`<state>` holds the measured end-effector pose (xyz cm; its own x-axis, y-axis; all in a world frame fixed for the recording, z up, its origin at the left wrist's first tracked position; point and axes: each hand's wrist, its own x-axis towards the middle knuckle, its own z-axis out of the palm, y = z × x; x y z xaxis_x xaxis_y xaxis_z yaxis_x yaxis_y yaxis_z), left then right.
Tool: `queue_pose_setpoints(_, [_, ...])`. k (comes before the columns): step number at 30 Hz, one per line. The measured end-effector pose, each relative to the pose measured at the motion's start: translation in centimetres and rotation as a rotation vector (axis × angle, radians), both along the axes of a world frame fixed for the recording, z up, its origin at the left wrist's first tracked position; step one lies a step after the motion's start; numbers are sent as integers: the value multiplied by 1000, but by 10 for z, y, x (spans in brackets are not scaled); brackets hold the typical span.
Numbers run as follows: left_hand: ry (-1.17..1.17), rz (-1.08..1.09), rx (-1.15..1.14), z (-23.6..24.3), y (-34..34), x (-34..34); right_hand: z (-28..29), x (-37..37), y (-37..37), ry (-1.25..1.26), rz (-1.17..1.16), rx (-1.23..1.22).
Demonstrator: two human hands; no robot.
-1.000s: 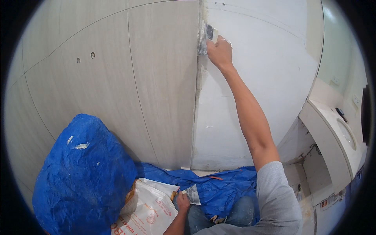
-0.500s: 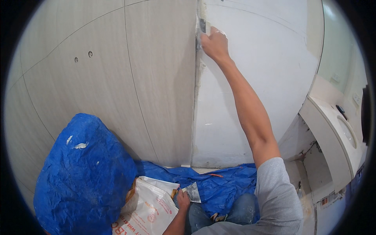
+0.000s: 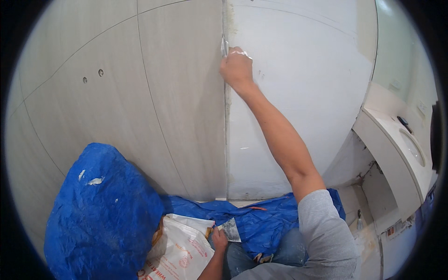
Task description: The person spreads and scrapes plaster onto wall seams and surfaces using putty knives.
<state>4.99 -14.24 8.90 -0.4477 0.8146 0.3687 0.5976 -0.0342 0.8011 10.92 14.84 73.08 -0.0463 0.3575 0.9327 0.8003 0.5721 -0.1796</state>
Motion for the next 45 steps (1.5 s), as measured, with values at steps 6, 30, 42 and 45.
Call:
queue_pose_setpoints(6, [-240,-6,-125,34,0,6,-6,1,3,42,60,46])
queue_pose_setpoints(30, [-98,-25,-20,20,1,0,2,35,-15,76,246,-91])
queue_pose_setpoints(42, [-286,-13,-172,22,2,1,-55,22,2,92,130,30])
queue_pose_setpoints(45, [-274,17,-162,21,2,2,-62,8,-5,67,56,20])
